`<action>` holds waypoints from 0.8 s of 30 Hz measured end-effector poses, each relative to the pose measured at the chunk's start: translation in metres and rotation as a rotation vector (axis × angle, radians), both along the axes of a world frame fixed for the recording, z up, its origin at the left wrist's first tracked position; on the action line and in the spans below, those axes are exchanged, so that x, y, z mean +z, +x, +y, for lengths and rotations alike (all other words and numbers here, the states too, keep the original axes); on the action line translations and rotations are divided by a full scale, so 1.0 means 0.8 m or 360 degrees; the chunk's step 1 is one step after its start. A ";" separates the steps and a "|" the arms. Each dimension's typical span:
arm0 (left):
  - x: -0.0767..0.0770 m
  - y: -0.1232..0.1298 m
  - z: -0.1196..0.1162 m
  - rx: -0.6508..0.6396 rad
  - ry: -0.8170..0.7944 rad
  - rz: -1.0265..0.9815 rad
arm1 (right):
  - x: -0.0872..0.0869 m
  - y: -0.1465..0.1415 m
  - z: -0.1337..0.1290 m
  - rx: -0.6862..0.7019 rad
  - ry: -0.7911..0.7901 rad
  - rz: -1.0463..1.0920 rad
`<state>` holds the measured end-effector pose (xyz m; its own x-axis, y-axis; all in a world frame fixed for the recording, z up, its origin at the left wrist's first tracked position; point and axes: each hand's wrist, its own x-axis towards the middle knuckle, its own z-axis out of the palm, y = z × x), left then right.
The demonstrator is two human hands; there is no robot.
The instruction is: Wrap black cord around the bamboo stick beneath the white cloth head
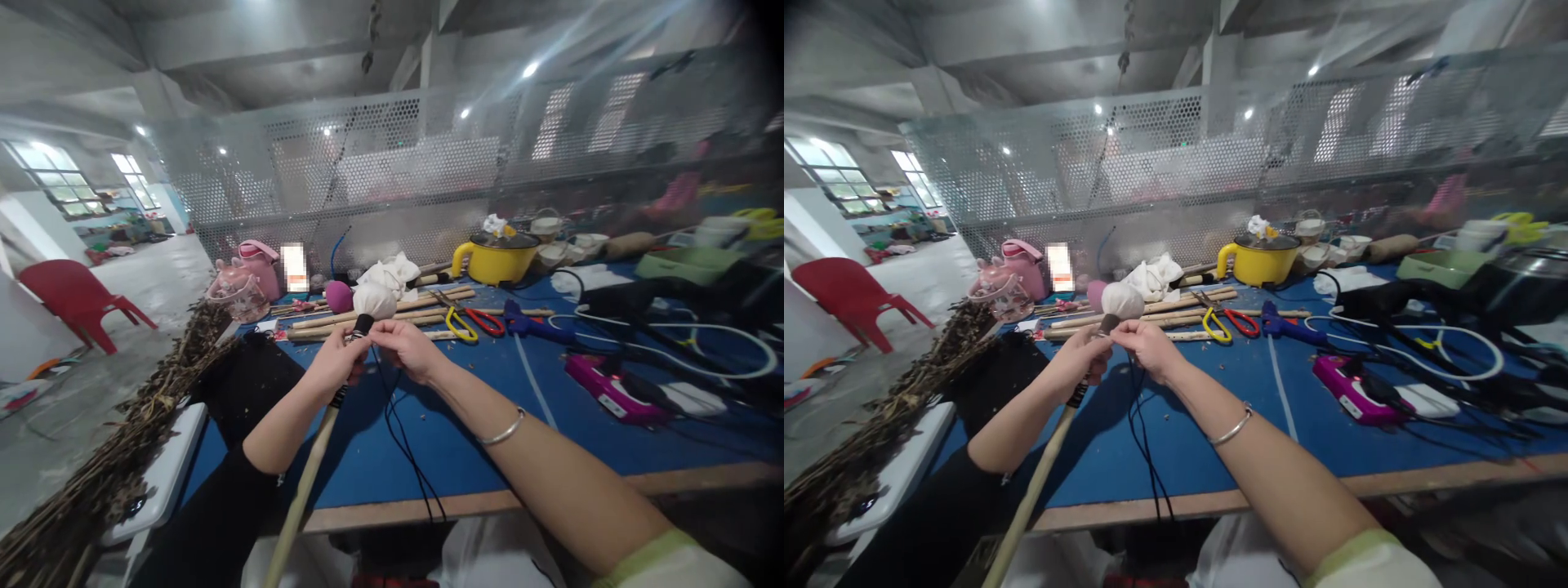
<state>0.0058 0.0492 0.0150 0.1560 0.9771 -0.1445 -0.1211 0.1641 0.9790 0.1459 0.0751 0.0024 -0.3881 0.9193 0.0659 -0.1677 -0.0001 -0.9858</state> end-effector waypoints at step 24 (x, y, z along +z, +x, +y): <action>-0.017 0.017 -0.018 -0.0106 -0.0003 -0.0330 | -0.010 0.021 -0.015 -0.0211 -0.0163 0.0145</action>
<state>0.0196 0.0347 0.0017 0.2466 0.9634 -0.1047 -0.3085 0.1805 0.9340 0.1628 0.0633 -0.0060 -0.2599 0.9656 -0.0014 -0.2617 -0.0718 -0.9625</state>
